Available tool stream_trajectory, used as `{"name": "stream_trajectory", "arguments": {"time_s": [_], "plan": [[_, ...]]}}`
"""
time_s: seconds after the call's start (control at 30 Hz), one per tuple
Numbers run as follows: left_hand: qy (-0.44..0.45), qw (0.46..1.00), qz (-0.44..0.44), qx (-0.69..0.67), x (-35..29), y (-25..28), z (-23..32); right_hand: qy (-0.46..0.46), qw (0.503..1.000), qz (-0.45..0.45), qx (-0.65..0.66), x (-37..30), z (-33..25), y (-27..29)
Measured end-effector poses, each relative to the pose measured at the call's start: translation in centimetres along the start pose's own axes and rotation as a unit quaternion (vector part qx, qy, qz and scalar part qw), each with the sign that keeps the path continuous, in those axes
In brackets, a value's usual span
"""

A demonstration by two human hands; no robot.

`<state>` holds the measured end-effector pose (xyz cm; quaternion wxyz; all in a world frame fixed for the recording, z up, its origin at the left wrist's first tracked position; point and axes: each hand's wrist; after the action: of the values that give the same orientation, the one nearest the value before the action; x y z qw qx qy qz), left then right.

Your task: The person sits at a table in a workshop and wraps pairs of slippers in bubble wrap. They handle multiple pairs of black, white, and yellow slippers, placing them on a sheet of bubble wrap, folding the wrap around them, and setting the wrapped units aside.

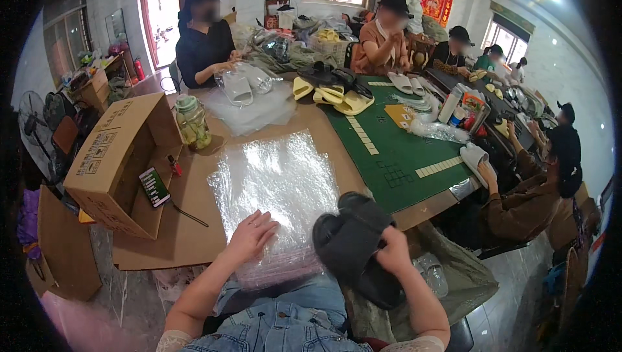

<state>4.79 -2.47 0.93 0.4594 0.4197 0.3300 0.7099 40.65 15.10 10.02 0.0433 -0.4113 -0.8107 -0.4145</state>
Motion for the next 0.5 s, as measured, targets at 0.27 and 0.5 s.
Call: {"name": "stream_trajectory", "arguments": {"time_s": [0.27, 0.5], "plan": [[0.073, 0.991, -0.010, -0.113, 1.1, 2.8, 2.7, 0.169, 0.947, -0.257, -0.096, -1.7, -6.8, -5.1], [-0.014, 0.994, -0.045, -0.100, 0.6, 4.8, 5.7, 0.066, 0.983, -0.136, -0.108, 0.5, -4.5, -8.5]]}}
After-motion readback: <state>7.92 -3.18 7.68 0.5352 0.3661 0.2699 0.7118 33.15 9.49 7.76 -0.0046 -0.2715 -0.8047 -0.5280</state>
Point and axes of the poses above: each hand's wrist, its own x-axis towards the middle knuckle, its own y-axis out of the back of the hand, z = x × y, and after that the axes turned 8 degrees about y, right-handed
